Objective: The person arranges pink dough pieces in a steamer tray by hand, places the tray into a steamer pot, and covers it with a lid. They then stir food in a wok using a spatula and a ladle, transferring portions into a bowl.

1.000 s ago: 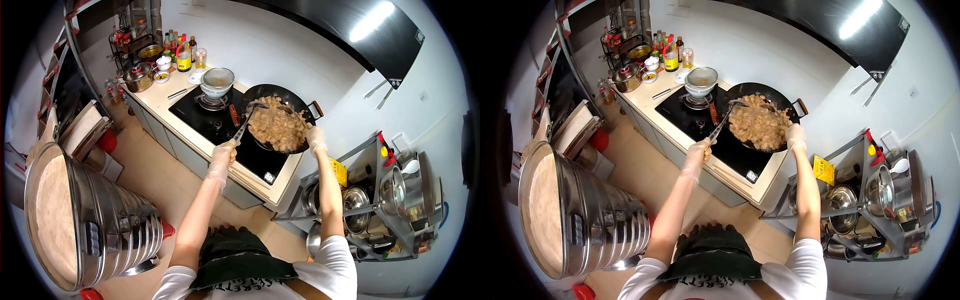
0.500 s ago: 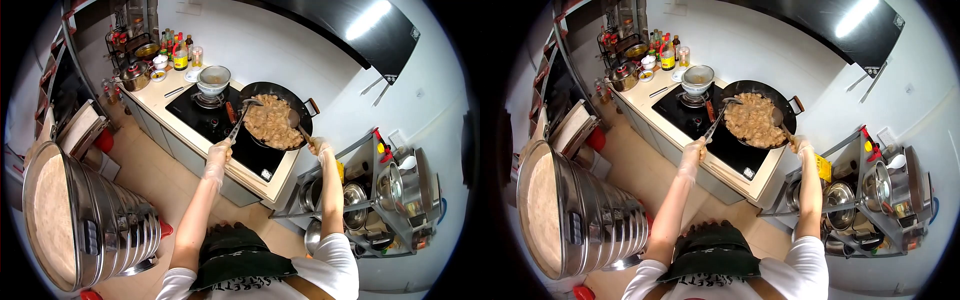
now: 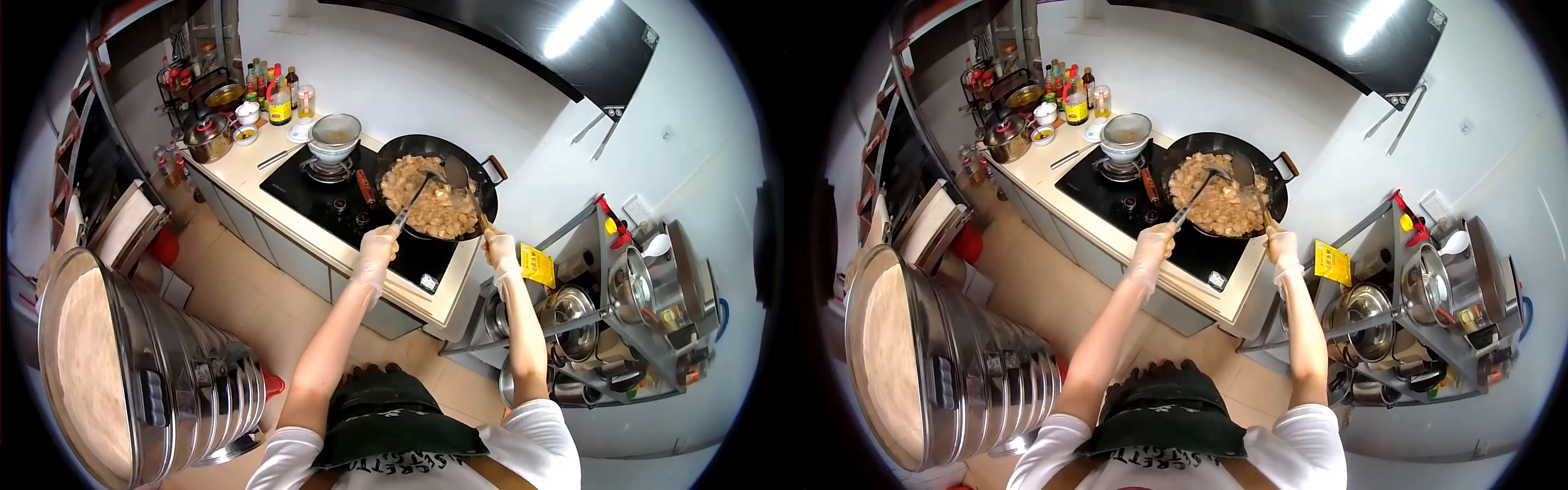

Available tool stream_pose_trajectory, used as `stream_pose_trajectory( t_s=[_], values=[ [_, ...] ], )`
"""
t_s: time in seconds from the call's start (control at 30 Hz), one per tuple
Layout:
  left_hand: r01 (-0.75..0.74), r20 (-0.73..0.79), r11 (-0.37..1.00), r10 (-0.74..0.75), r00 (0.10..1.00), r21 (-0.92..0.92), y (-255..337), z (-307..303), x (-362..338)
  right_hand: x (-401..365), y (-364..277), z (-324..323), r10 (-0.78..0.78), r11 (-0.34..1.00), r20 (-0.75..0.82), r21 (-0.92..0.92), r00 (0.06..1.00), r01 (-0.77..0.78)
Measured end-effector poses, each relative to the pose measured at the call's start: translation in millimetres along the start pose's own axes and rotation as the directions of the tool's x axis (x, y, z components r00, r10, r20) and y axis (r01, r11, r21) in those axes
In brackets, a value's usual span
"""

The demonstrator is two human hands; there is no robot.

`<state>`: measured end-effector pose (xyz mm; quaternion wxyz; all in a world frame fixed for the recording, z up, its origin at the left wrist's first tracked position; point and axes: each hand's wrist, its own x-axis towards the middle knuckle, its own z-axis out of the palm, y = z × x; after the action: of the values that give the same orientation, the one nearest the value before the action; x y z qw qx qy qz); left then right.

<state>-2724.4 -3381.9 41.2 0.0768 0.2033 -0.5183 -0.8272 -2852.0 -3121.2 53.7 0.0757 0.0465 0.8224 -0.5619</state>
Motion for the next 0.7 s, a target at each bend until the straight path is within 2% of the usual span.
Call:
stream_pose_trajectory(
  t_s=[0.07, 0.2, 0.23, 0.33, 0.47, 0.53, 0.57, 0.7],
  values=[
    [-0.006, -0.007, 0.999, 0.007, 1.000, 0.052, -9.4, 13.4, 8.1, -10.3, 3.3, 6.2, -0.136, 0.975, -0.063, -0.183, 0.989, 0.122],
    [-0.018, -0.020, 0.989, 0.022, 1.000, 0.145, -23.4, 28.6, 19.0, -38.0, 3.8, 19.6, -0.267, 0.854, -0.084, -0.482, 0.960, 0.195],
    [-0.021, -0.027, 0.987, 0.026, 0.999, 0.158, -24.2, 30.6, 19.4, -35.3, 17.5, 24.5, -0.343, 0.812, -0.099, -0.531, 0.934, 0.242],
    [0.019, -0.107, 0.982, 0.001, 0.994, 0.185, -29.1, 32.1, 26.3, -59.6, 16.3, 30.1, -0.311, 0.772, -0.091, -0.605, 0.946, 0.196],
    [0.016, -0.118, 0.989, 0.001, 0.993, 0.148, -36.7, 19.5, 40.5, -98.7, -2.5, 29.6, -0.270, 0.764, -0.091, -0.627, 0.958, 0.156],
    [0.006, -0.117, 0.993, 0.007, 0.993, 0.117, -36.0, 13.5, 42.1, -100.7, -2.0, 21.9, -0.293, 0.750, -0.072, -0.636, 0.954, 0.182],
    [0.033, -0.099, 0.987, -0.018, 0.995, 0.156, -26.2, 11.2, 32.6, -93.5, 2.8, 21.3, -0.293, 0.768, -0.089, -0.615, 0.952, 0.179],
    [0.069, -0.049, 0.994, -0.065, 0.997, 0.082, -8.9, 7.5, 1.9, -70.4, 6.1, 31.3, -0.307, 0.751, -0.165, -0.646, 0.937, 0.133]
  ],
)
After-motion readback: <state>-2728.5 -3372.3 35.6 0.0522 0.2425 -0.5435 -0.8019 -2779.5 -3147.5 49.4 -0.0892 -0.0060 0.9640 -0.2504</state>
